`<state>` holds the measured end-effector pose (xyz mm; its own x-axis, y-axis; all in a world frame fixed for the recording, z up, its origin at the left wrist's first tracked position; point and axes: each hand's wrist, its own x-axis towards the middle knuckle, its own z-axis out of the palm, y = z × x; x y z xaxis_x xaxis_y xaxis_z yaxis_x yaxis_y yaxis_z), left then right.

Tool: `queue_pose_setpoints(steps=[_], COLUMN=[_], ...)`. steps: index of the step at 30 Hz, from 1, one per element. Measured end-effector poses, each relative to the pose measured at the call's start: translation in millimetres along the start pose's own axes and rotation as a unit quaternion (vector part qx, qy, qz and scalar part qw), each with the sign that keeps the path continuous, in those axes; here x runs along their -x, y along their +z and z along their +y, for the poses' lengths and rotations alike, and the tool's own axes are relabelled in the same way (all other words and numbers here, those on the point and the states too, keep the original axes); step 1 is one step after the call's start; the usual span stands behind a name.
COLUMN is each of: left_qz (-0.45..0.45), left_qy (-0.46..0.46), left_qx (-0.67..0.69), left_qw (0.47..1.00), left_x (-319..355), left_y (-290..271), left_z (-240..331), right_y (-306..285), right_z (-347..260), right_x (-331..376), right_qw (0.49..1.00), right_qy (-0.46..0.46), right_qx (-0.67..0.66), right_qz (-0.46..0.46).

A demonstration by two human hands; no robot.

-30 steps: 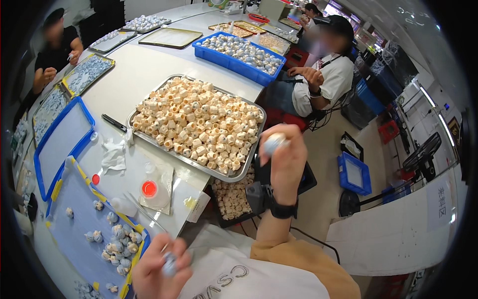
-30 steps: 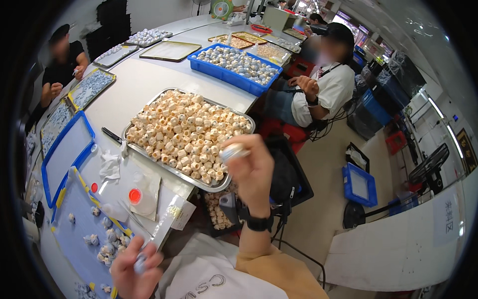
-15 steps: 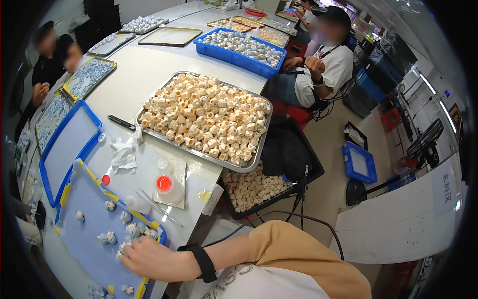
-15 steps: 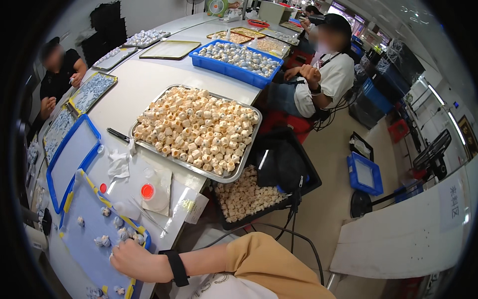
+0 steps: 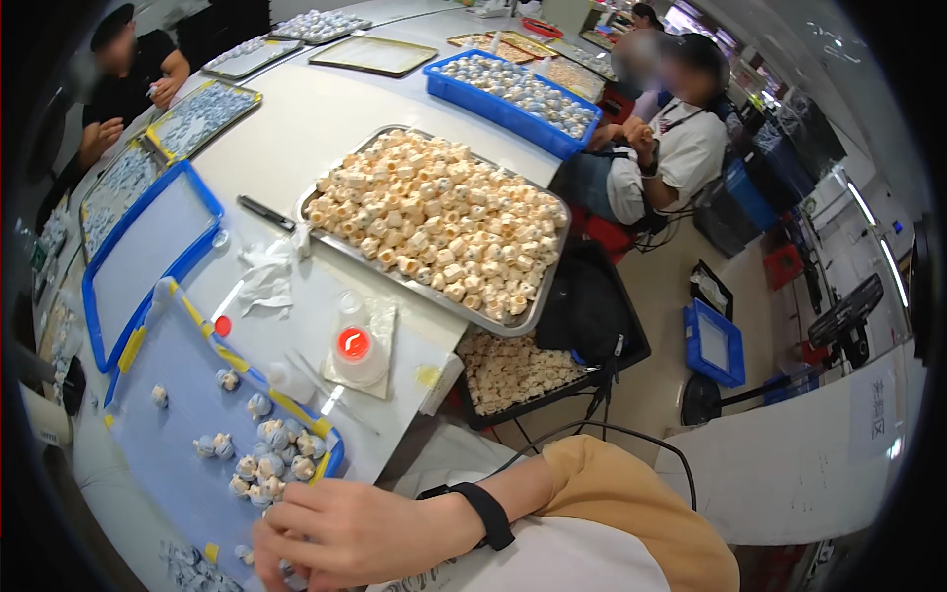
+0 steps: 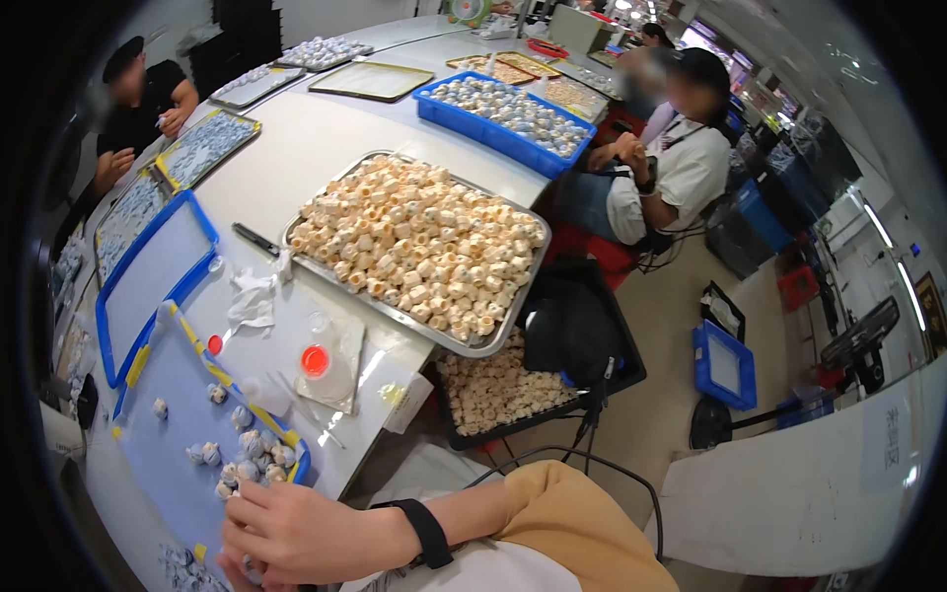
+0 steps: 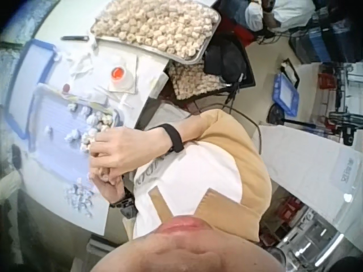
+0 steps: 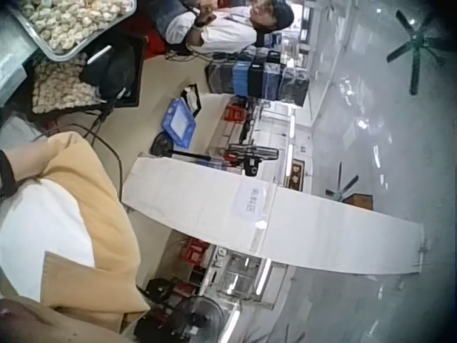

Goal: The person assembles small, two-part figurines by picking up a light blue base and a beige top, applying a small amount of liquid adhesive from a bottle, and pressing the parts together. The completed figures are placed onto a blue tray. The process is repeated continuously in a workshop setting.

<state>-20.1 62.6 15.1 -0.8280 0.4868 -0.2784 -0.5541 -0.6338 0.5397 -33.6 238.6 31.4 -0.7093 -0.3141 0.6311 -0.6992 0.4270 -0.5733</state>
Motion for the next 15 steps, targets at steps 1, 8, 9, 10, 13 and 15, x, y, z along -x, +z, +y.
queue_pose_setpoints(steps=[1, 8, 9, 10, 13, 15], left_qz=[0.016, 0.027, -0.017, -0.018, -0.023, -0.081], left_qy=[-0.007, 0.015, 0.021, 0.011, -0.026, -0.048], left_qx=[-0.051, -0.182, -0.156, -0.146, -0.145, -0.174], left_qw=[0.999, 0.983, 0.987, 0.989, 0.989, 0.98], left_x=[-2.4, -11.9, -14.4, -13.3, -12.9, -15.5], left_y=[-1.2, 24.3, 22.3, 24.2, 33.5, 25.7], left_z=[-3.4, -6.6, -7.1, -6.8, -3.5, 3.2], right_y=[0.0, -5.9, -5.7, -6.3, -15.3, -19.7], right_z=[-1.0, -7.4, -3.4, -0.2, 3.5, 3.0], right_x=[-0.8, -2.5, -1.5, -0.4, 3.3, 1.0], right_qw=[1.0, 0.999, 1.0, 1.0, 0.999, 0.999], right_qy=[0.013, 0.006, -0.006, -0.016, -0.021, -0.022], right_qx=[0.008, 0.018, 0.015, 0.014, 0.021, 0.023], right_qz=[0.0, -0.044, -0.022, 0.001, 0.019, 0.011])
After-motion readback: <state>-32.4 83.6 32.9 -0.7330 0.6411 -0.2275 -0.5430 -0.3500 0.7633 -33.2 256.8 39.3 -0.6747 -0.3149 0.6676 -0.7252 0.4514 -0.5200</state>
